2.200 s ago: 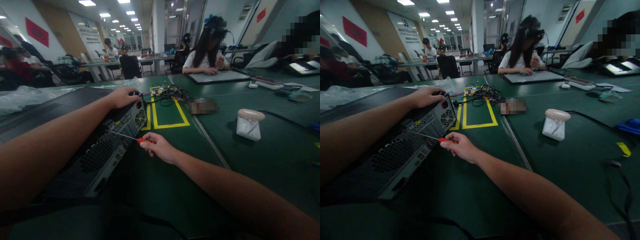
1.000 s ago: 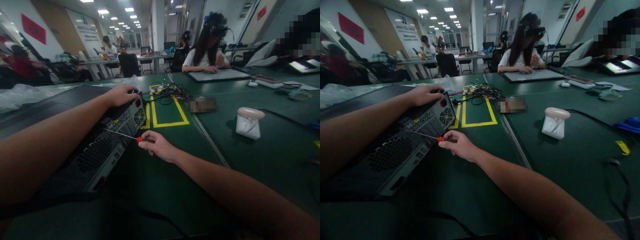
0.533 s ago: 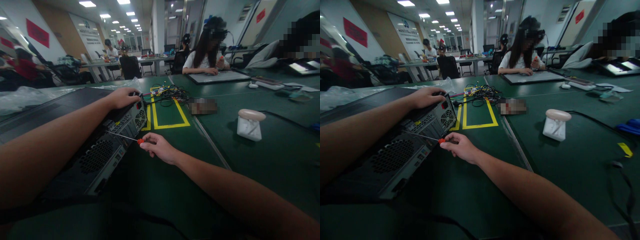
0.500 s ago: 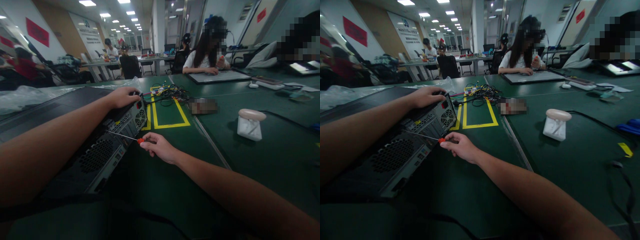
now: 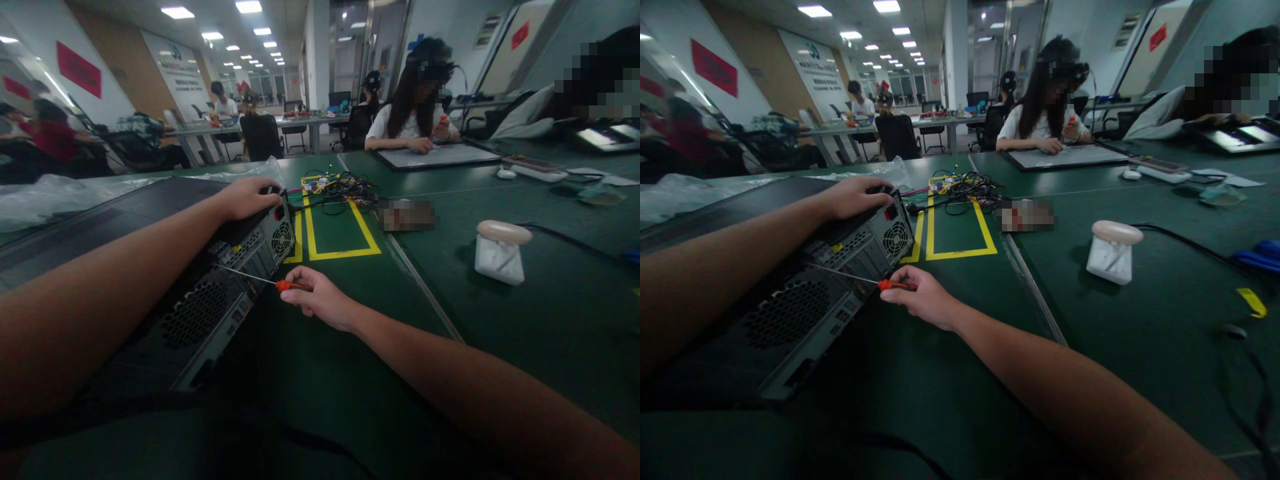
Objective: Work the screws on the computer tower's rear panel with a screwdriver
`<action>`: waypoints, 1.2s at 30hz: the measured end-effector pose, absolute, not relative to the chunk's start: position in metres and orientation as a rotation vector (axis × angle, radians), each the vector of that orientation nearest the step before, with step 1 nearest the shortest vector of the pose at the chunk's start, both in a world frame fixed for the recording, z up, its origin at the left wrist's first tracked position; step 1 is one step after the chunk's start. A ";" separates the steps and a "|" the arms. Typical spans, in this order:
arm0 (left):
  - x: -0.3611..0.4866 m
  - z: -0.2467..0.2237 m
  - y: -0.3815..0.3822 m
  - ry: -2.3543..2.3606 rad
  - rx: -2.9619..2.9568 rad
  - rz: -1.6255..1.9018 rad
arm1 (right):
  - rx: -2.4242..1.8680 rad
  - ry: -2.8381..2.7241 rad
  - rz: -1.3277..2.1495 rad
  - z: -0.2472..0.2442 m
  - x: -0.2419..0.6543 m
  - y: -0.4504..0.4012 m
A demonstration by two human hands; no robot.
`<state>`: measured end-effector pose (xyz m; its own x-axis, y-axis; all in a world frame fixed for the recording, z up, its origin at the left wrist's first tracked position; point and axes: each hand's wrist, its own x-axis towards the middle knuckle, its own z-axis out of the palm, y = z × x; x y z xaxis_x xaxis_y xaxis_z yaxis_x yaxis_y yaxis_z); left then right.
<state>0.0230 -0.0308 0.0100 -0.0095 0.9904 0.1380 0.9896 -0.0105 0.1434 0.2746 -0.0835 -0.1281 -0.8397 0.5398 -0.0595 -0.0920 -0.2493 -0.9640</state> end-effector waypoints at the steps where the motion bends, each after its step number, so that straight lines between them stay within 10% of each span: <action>1: 0.023 0.010 -0.031 2.212 2.208 0.312 | -0.541 -1.613 2.128 -0.127 0.275 -0.084; 36: 0.021 0.008 -0.029 2.216 2.224 0.303 | -0.521 -1.641 2.094 -0.140 0.272 -0.079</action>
